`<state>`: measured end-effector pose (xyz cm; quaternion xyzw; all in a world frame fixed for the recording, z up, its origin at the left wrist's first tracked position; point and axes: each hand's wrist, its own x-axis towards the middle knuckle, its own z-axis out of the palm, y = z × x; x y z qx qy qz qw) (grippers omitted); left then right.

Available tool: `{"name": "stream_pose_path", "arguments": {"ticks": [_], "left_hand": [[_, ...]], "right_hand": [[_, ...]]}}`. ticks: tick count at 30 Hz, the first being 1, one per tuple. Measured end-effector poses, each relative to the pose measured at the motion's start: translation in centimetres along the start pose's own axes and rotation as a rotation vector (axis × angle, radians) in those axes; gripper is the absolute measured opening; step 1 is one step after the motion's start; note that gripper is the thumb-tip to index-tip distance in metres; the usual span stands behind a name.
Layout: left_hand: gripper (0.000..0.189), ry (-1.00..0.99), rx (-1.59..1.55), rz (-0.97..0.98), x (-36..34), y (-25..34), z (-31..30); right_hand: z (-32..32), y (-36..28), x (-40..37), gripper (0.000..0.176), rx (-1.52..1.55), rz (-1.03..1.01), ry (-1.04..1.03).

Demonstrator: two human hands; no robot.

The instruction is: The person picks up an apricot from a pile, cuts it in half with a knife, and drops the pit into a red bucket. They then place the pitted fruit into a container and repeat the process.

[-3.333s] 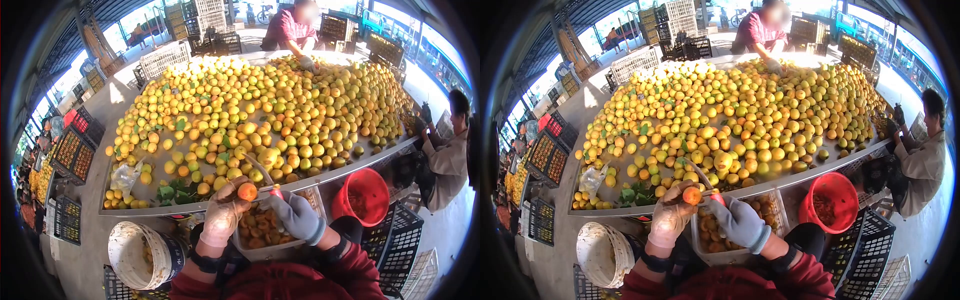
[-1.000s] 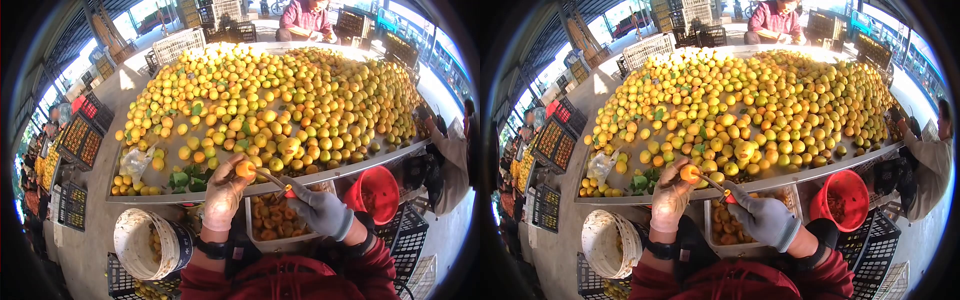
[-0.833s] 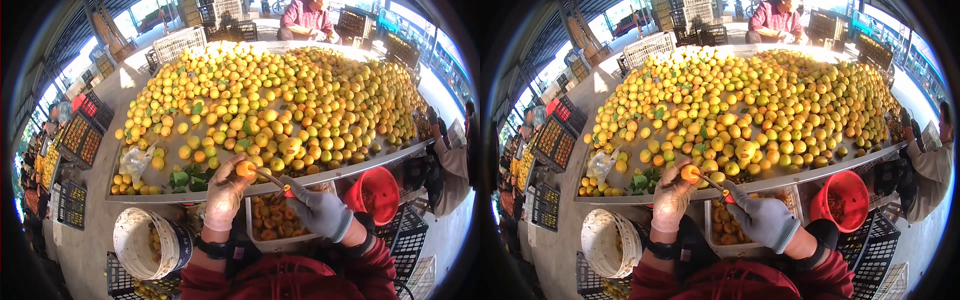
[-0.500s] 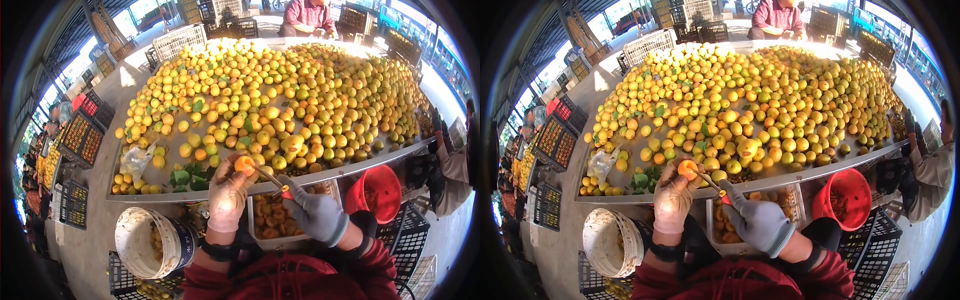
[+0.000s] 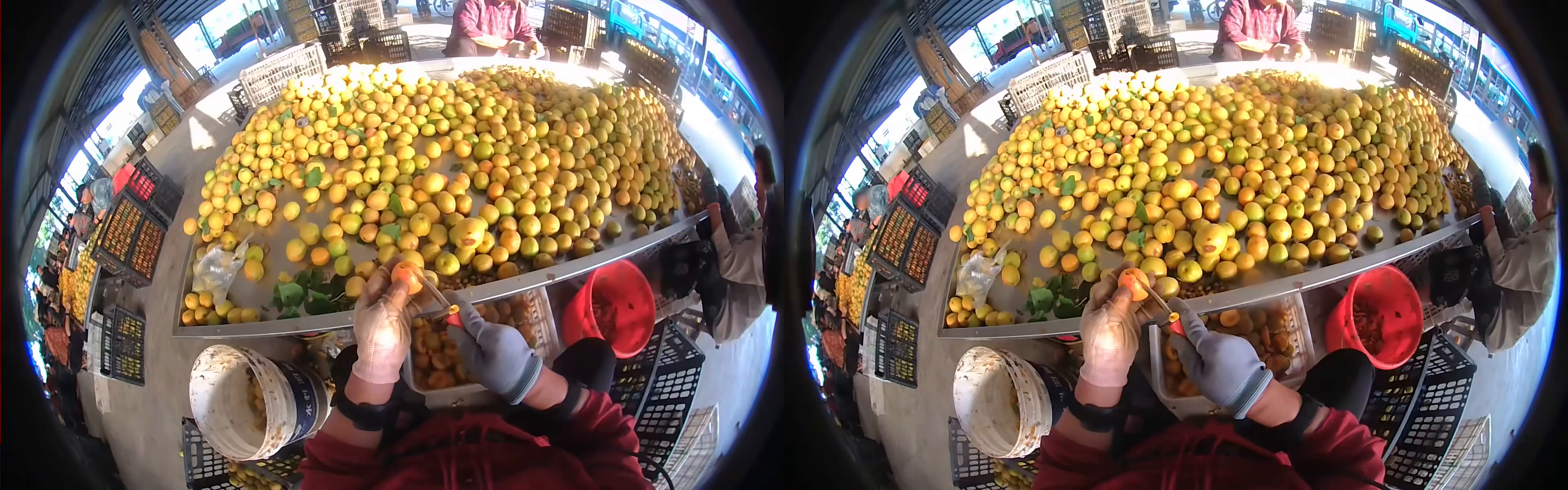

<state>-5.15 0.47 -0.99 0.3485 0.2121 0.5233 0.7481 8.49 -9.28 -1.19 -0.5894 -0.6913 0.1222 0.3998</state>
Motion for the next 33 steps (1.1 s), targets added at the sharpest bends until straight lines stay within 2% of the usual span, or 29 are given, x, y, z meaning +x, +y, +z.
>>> {"name": "stream_pose_path", "arguments": {"ticks": [4, 7, 10, 13, 15, 19, 24, 27, 29, 33], "left_hand": [[0.028, -0.047, -0.088, -0.024, -0.1, -0.3, 0.4], [0.030, -0.021, -0.131, -0.058, 0.1, -0.6, 0.8], [0.030, -0.062, 0.071, -0.076, 0.7, -0.5, -0.9], [0.027, -0.117, 0.055, -0.093, 0.8, -0.2, -1.2], [0.021, -0.091, -0.077, -0.066, 0.5, -0.6, -0.7], [0.021, -0.063, -0.165, -0.128, -0.5, 0.2, 1.9], [0.030, -0.105, -0.010, -0.136, 0.1, 0.4, 1.1], [0.032, -0.107, -0.136, -0.150, -0.1, 0.0, 2.0], [0.033, -0.120, -0.101, -0.170, -0.3, 0.2, 2.1], [0.032, -0.124, -0.005, -0.147, 0.1, -0.2, 1.3]], "right_hand": [[-0.2, -0.9, 0.2, 0.055, -0.033, 0.044, 0.009], [0.9, 0.4, 0.1, 0.053, -0.029, 0.006, 0.066], [1.2, 2.0, -0.2, 0.054, 0.097, -0.046, 0.116], [-0.4, 1.6, -0.3, 0.057, -0.112, -0.090, 0.096], [-1.0, 0.3, -0.3, 0.055, -0.159, 0.011, -0.031], [-0.6, 0.3, -0.4, 0.056, -0.141, 0.088, -0.031], [-0.6, 1.4, -0.1, 0.054, -0.051, -0.023, 0.040], [1.0, 2.1, -0.7, 0.058, -0.001, -0.049, 0.115], [1.4, 2.1, -0.7, 0.053, 0.035, -0.060, 0.211], [0.0, 1.5, -0.6, 0.051, 0.110, 0.027, 0.152]]}}
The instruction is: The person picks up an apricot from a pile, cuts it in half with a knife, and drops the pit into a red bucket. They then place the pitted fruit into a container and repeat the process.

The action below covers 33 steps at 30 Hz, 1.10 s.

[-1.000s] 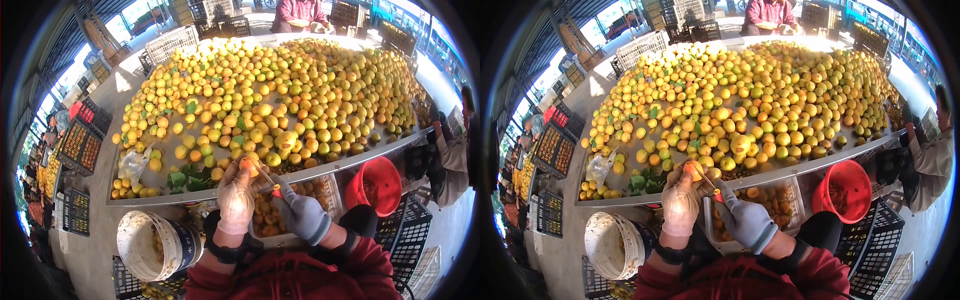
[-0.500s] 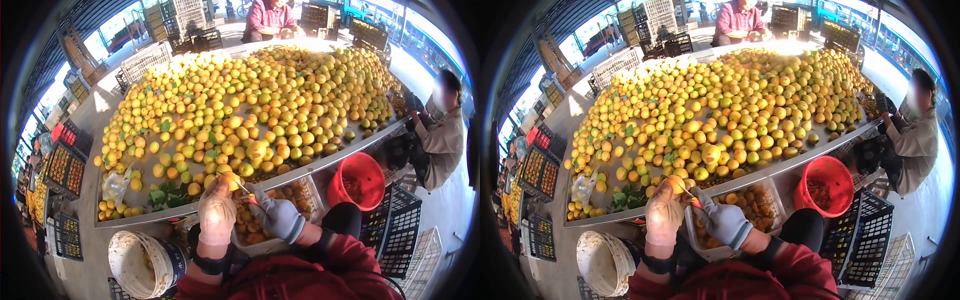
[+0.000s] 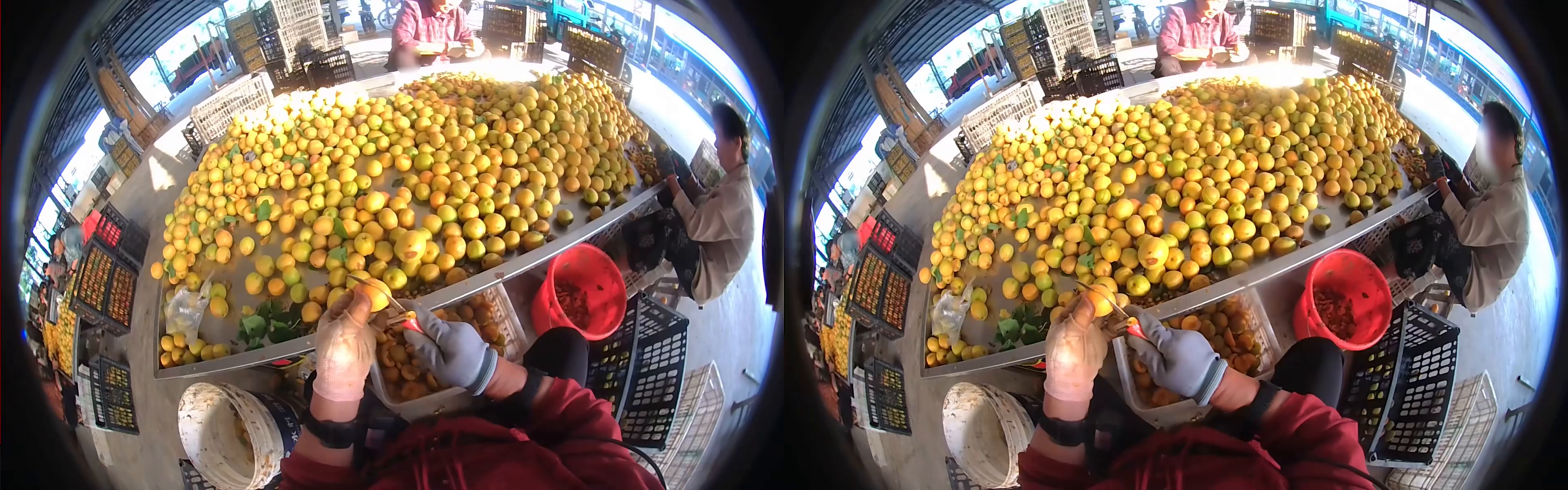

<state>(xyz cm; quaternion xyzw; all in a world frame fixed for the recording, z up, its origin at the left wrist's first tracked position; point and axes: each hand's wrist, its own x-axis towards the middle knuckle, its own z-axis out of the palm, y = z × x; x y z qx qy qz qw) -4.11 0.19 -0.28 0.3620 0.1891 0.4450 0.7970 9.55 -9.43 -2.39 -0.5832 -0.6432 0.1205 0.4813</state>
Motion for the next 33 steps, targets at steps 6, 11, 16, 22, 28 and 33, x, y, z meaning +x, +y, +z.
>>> {"name": "stream_pose_path", "arguments": {"ticks": [6, 11, 16, 22, 28, 33], "left_hand": [[0.030, 0.089, 0.015, 0.071, 0.0, -0.8, -0.5], [0.031, 0.071, -0.057, 0.069, -0.3, -1.0, -0.2], [0.032, 0.058, 0.005, 0.001, -0.1, -1.0, -0.9], [0.038, 0.167, -0.011, -0.026, -0.3, -3.8, -2.5], [0.026, 0.086, 0.072, -0.068, -0.4, -1.5, -1.5], [0.025, 0.210, 0.090, 0.034, -0.2, -3.9, -1.9]], "right_hand": [[0.9, 0.3, -0.9, 0.045, 0.085, 0.044, -0.039], [2.0, 0.9, -1.0, 0.040, 0.152, 0.126, -0.043], [-0.4, -0.5, 0.4, 0.041, -0.111, 0.118, -0.170], [1.3, 0.5, -0.2, 0.040, -0.335, 0.060, -0.069], [0.9, 0.7, -0.3, 0.037, -0.293, 0.060, -0.085], [2.5, 1.2, -0.6, 0.028, -0.296, 0.090, -0.038]]}}
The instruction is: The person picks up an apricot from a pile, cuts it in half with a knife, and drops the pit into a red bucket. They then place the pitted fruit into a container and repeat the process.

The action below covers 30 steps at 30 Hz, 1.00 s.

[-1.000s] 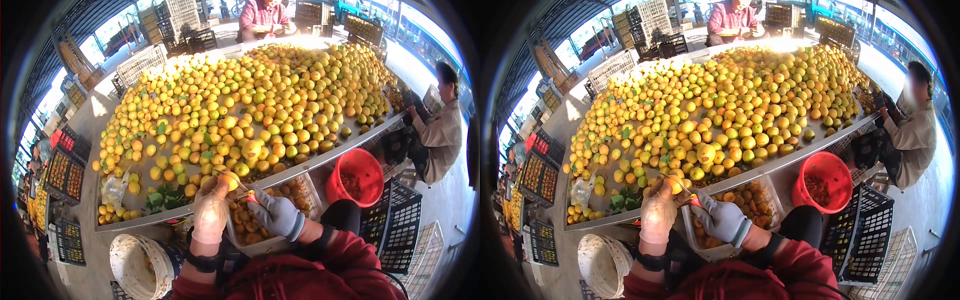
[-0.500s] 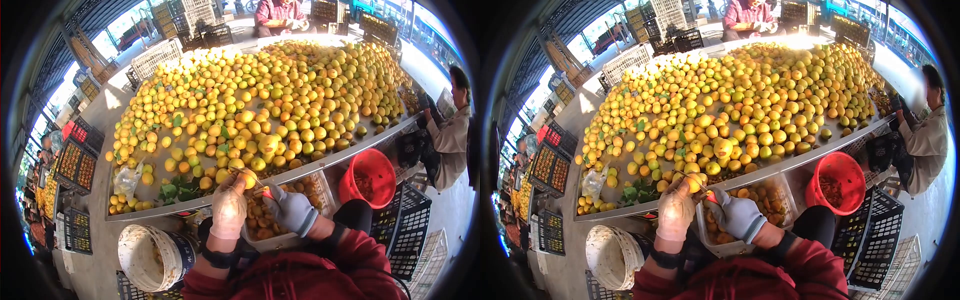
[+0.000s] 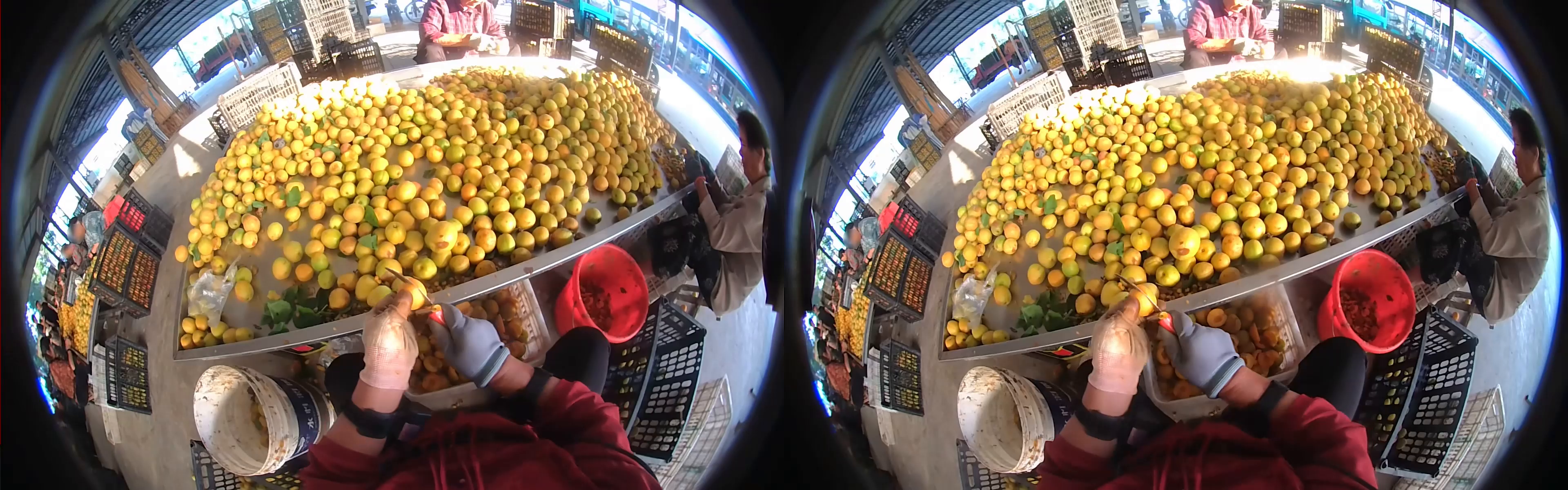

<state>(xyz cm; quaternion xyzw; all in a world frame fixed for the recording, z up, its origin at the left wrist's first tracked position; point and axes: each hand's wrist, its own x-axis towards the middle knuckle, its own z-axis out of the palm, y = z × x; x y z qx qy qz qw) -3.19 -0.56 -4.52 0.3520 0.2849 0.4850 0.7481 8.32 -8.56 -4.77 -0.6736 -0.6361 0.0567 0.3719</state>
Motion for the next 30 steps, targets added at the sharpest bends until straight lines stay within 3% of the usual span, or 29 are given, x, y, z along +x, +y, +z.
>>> {"name": "stream_pose_path", "arguments": {"ticks": [3, 8, 11, 13, 20, 21, 23, 25, 27, 30], "left_hand": [[0.027, 0.017, -0.215, -0.079, -0.2, 0.1, 0.7], [0.028, -0.002, -0.195, -0.028, -0.3, -0.5, 0.4], [0.029, 0.056, -0.124, 0.023, 0.1, -1.4, -0.5], [0.030, 0.035, -0.130, 0.009, -0.1, -0.6, -0.2], [0.031, -0.037, -0.163, -0.099, -0.2, 1.3, 0.2], [0.032, -0.141, -0.210, -0.162, -0.2, 1.5, -0.3], [0.033, -0.246, -0.256, -0.227, -0.1, 1.3, -0.7], [0.033, -0.085, -0.146, -0.055, 0.2, 0.5, -0.4], [0.032, -0.002, -0.107, -0.039, 0.8, -0.3, -1.6], [0.029, 0.088, -0.073, -0.013, 0.4, -0.1, -0.9]], "right_hand": [[0.7, -0.3, -0.2, 0.025, -0.032, 0.087, -0.054], [1.2, 0.0, -0.3, 0.027, -0.023, 0.135, -0.123], [2.5, 0.7, -0.9, 0.031, 0.249, 0.094, -0.033], [-0.7, -1.6, -0.4, 0.037, 1.057, 0.514, -0.406], [-2.6, -1.5, 0.3, 0.050, 1.180, 0.585, -0.526], [-2.8, -1.5, 0.4, 0.050, 1.200, 0.594, -0.542], [-3.0, -1.4, 0.8, 0.046, 1.193, 0.598, -0.572], [-2.5, -1.0, 0.8, 0.043, 1.185, 0.609, -0.599], [-1.0, -0.4, 0.8, 0.034, 0.115, 0.124, -0.168], [-1.7, -0.3, 0.9, 0.028, -0.067, 0.114, -0.170]]}}
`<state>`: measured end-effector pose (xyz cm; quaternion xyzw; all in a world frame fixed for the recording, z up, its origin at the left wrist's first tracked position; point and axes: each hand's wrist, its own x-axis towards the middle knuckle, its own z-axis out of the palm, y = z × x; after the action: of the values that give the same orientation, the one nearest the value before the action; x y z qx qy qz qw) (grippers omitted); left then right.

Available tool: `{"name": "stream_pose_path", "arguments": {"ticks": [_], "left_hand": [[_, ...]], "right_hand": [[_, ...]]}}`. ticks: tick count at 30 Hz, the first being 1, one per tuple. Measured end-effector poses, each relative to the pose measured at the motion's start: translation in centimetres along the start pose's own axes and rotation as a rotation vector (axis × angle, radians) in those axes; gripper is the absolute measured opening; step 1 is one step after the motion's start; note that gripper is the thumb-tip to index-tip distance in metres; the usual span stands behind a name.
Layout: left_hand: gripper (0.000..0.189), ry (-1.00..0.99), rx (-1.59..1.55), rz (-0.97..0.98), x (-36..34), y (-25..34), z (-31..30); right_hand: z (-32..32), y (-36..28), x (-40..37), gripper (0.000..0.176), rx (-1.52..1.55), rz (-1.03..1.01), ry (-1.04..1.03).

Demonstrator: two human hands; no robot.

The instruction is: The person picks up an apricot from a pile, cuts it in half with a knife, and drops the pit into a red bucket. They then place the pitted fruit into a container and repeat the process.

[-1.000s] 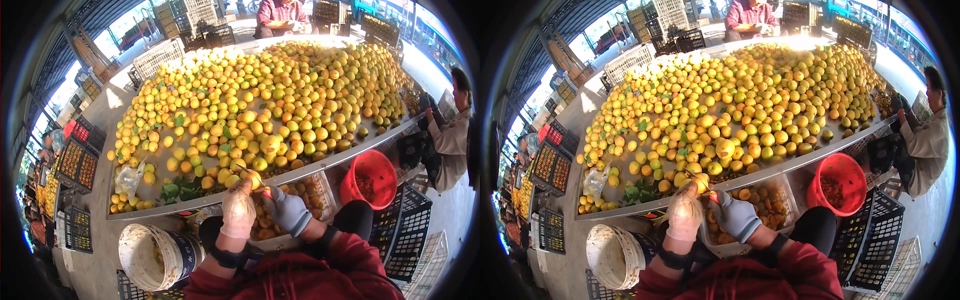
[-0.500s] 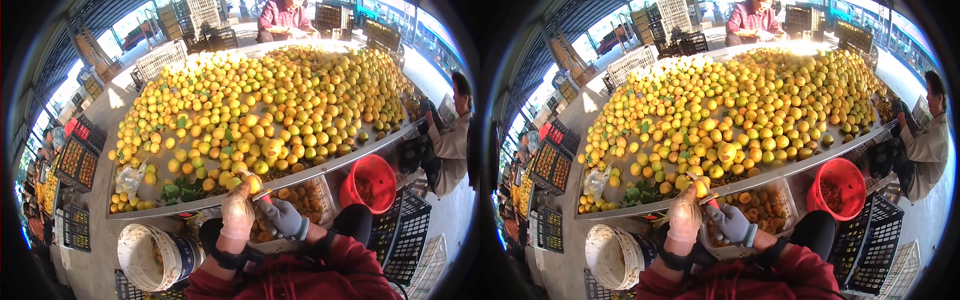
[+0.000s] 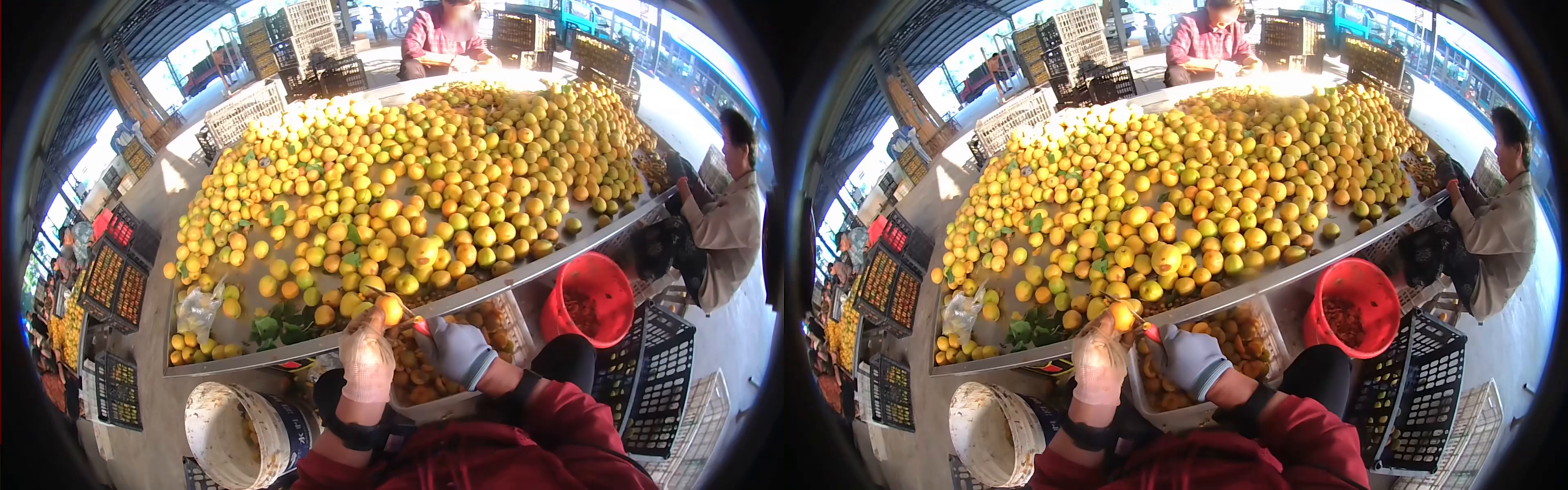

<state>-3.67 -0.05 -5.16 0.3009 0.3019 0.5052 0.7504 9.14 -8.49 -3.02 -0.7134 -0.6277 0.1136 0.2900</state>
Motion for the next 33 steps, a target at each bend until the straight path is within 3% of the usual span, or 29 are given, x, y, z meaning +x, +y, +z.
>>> {"name": "stream_pose_path", "arguments": {"ticks": [3, 5, 7, 9, 13, 15, 17, 19, 21, 23, 25, 27, 29, 31, 33], "left_hand": [[0.026, -0.025, 0.025, 0.023, 0.0, -0.3, -0.6], [0.026, -0.080, 0.038, 0.073, 0.1, -0.7, -1.0], [0.026, -0.107, -0.013, 0.032, 0.1, -0.7, -1.0], [0.025, -0.132, -0.061, -0.009, 0.1, -0.5, -0.8], [0.029, -0.180, -0.068, 0.040, 0.2, 0.3, -0.3], [0.031, -0.178, -0.073, 0.058, -0.1, 1.2, 0.2], [0.026, -0.265, -0.092, 0.058, -0.8, 2.9, 1.6], [0.028, -0.308, 0.277, 0.155, -1.4, 2.8, 1.8], [0.028, -0.385, 0.621, 0.072, -2.7, 3.7, 3.1], [0.030, -0.355, 0.593, 0.005, -2.7, 3.3, 3.1], [0.031, -0.418, 0.957, 0.325, -2.2, 3.0, 3.0], [0.027, -0.368, 0.912, 0.319, -2.5, 2.7, 3.0], [0.029, -0.398, 1.211, 0.684, -2.5, 3.0, 2.8], [0.046, -0.404, 1.336, 0.731, -3.1, 2.8, 3.0], [0.049, -0.391, 1.318, 0.754, -2.9, 2.3, 2.7]], "right_hand": [[1.1, 0.2, -0.3, 0.027, -0.001, -0.001, 0.029], [1.6, 0.0, -0.6, 0.036, 0.236, 0.063, -0.082], [1.3, -0.3, -0.8, 0.037, 0.315, 0.009, -0.025], [-1.7, -1.9, -0.6, 0.031, 1.008, 0.490, -0.500], [-1.8, -1.6, -1.1, 0.032, 1.135, 0.459, -0.477], [-1.4, -1.5, -1.9, 0.024, 1.171, 0.267, -0.127], [-1.5, -0.4, -1.0, 0.024, 1.246, 0.378, -0.020], [-1.9, -0.1, -0.2, 0.030, 1.372, 0.462, -0.067], [-3.4, 0.0, 0.1, 0.033, 1.362, 0.518, -0.191], [-3.9, -0.1, 0.2, 0.035, 1.348, 0.579, -0.320], [-3.5, 0.0, 0.0, 0.037, 1.440, 0.613, -0.245], [-2.6, 0.7, -0.6, 0.036, 1.450, 0.651, -0.257], [-2.2, -0.1, -0.7, 0.032, 1.479, 0.619, -0.054], [-1.5, 0.1, -0.9, 0.028, 1.456, 0.569, -0.030], [-1.5, -0.6, -1.0, 0.025, 1.414, 0.558, 0.004]]}}
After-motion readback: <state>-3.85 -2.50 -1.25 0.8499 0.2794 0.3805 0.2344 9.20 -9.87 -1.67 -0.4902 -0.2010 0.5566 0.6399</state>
